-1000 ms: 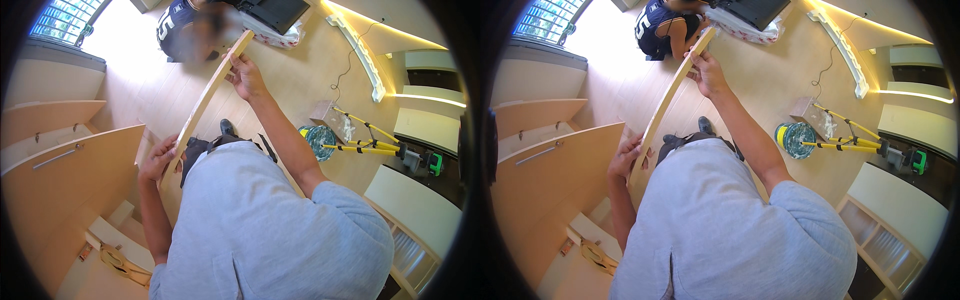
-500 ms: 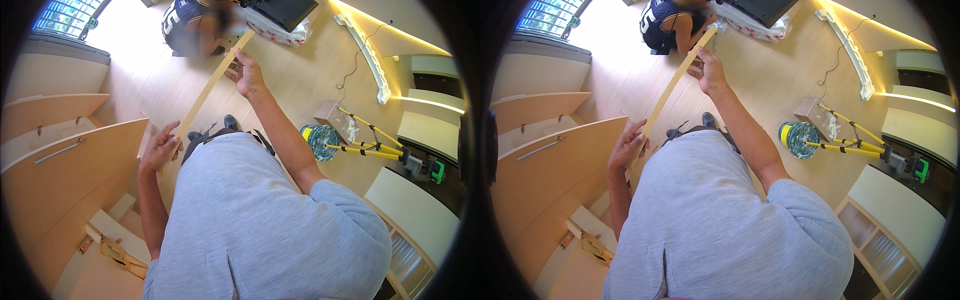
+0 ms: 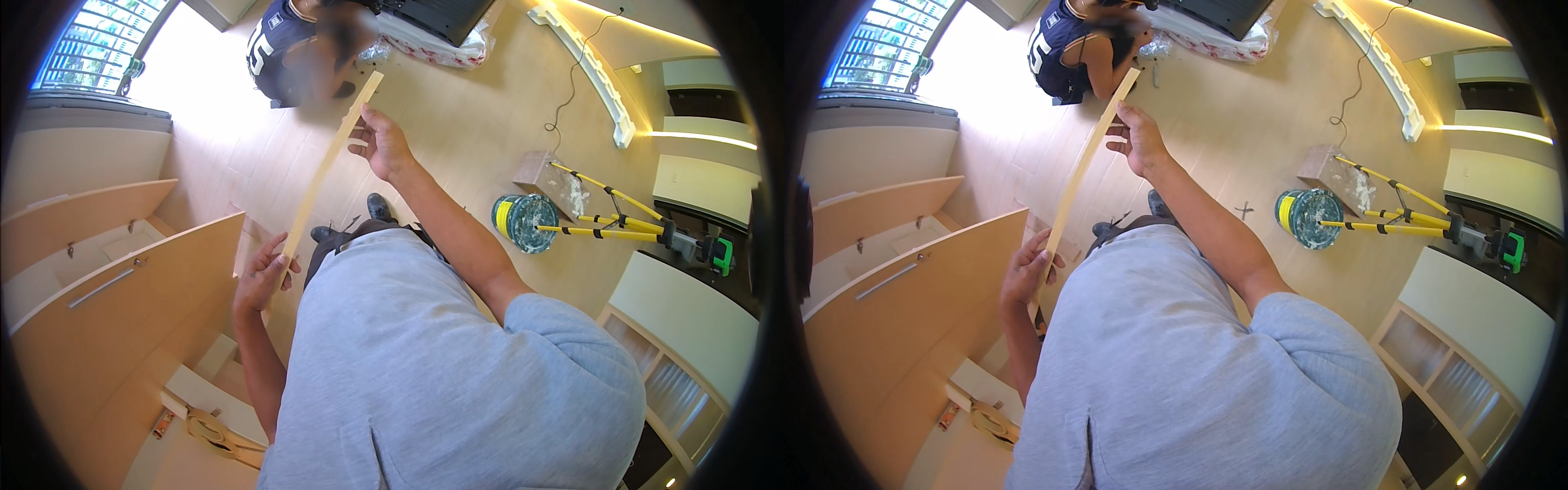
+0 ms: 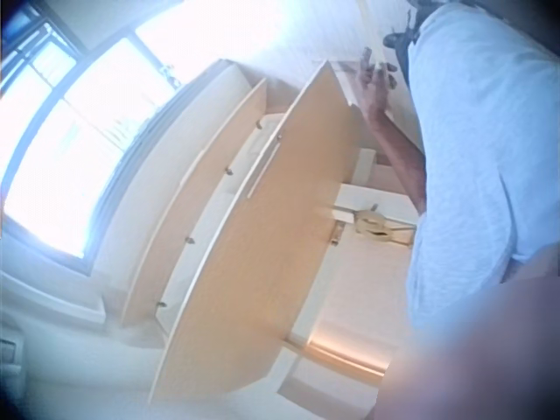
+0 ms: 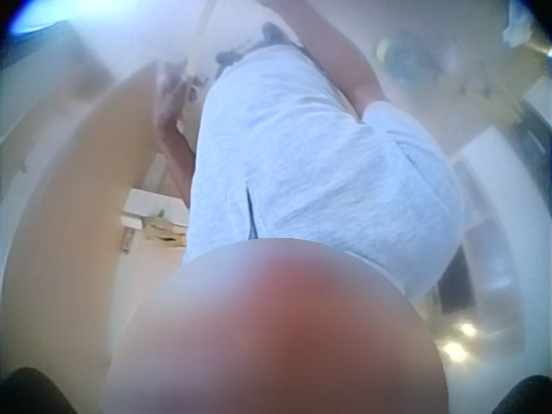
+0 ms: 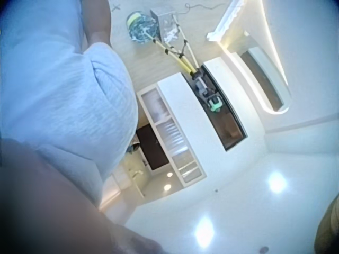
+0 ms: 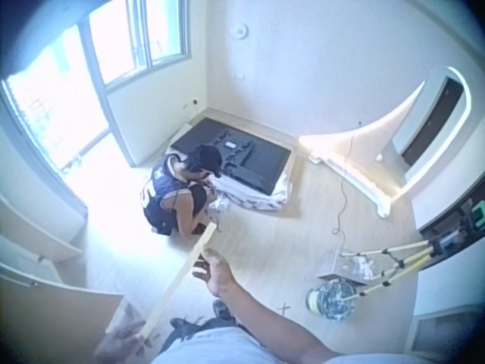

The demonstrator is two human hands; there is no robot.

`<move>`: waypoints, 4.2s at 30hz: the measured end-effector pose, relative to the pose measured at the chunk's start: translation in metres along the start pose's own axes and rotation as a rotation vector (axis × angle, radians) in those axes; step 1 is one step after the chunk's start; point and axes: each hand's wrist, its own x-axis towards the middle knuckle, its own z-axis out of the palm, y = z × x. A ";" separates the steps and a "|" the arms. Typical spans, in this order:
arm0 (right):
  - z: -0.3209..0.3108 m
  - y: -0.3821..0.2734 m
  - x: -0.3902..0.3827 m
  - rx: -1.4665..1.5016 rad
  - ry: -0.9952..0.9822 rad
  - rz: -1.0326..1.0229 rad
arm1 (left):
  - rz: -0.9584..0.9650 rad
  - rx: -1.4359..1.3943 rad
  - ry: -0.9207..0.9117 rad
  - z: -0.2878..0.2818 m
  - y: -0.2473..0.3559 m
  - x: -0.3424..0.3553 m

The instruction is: The person uses a utility knife to score and cut a thin wooden strip on a workbench. They repeatedly align the strip, score it, and break off sections, then inspect the cut pieces.

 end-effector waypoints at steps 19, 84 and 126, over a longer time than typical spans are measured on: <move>-0.022 0.001 0.022 -0.135 0.087 -0.002 | -0.082 -0.006 0.058 0.019 -0.025 -0.003; 0.073 0.277 -0.328 -0.172 -1.195 0.736 | -0.489 0.564 2.219 0.314 -0.369 -0.403; 0.085 0.805 -0.831 -1.375 -2.166 -0.702 | -0.224 -0.554 2.227 0.378 -0.773 -0.754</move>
